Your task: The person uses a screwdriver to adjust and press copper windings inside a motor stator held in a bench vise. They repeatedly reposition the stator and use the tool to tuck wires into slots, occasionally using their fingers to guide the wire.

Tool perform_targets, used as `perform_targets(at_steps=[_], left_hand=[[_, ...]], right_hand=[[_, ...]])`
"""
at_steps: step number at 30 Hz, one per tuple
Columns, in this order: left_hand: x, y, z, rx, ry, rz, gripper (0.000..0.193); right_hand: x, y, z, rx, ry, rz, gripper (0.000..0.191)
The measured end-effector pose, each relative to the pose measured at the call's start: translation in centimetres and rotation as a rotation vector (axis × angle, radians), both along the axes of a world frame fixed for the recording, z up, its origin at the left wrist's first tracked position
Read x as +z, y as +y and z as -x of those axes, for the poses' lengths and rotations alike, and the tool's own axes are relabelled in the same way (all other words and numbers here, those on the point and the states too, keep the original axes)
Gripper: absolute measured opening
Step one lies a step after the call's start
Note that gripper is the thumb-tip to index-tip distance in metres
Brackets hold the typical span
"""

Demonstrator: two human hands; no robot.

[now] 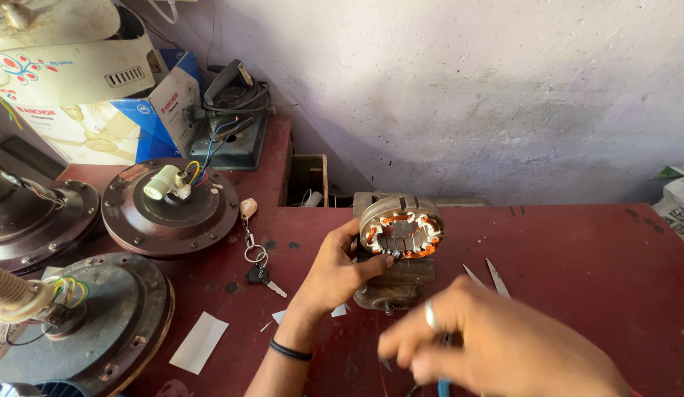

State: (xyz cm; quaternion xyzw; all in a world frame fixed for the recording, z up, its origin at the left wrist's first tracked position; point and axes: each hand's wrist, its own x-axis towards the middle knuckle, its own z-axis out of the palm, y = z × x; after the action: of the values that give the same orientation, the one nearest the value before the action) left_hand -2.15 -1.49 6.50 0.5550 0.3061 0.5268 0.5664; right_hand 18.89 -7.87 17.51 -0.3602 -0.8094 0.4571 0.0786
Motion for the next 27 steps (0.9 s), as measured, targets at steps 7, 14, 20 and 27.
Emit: perform_targets(at_steps=[7,14,20,27], left_hand=[[0.3,0.0,0.2,-0.002,0.024,-0.040,0.048],[0.0,0.0,0.0,0.023,0.049,0.016,0.045],[0.1,0.0,0.0,0.031,0.092,-0.054,0.045],[0.6,-0.3,0.1,0.052,0.122,-0.016,0.047]], right_hand=[[-3.6,3.5,2.9,-0.175,-0.059,-0.478,0.027],[-1.7,2.4,0.4,-0.261,-0.254,-0.336,0.020],[-1.2,1.6,0.0,-0.518,0.017,-0.489,0.022],[-0.9,2.0,3.0,-0.589,-0.272,-0.552,0.045]])
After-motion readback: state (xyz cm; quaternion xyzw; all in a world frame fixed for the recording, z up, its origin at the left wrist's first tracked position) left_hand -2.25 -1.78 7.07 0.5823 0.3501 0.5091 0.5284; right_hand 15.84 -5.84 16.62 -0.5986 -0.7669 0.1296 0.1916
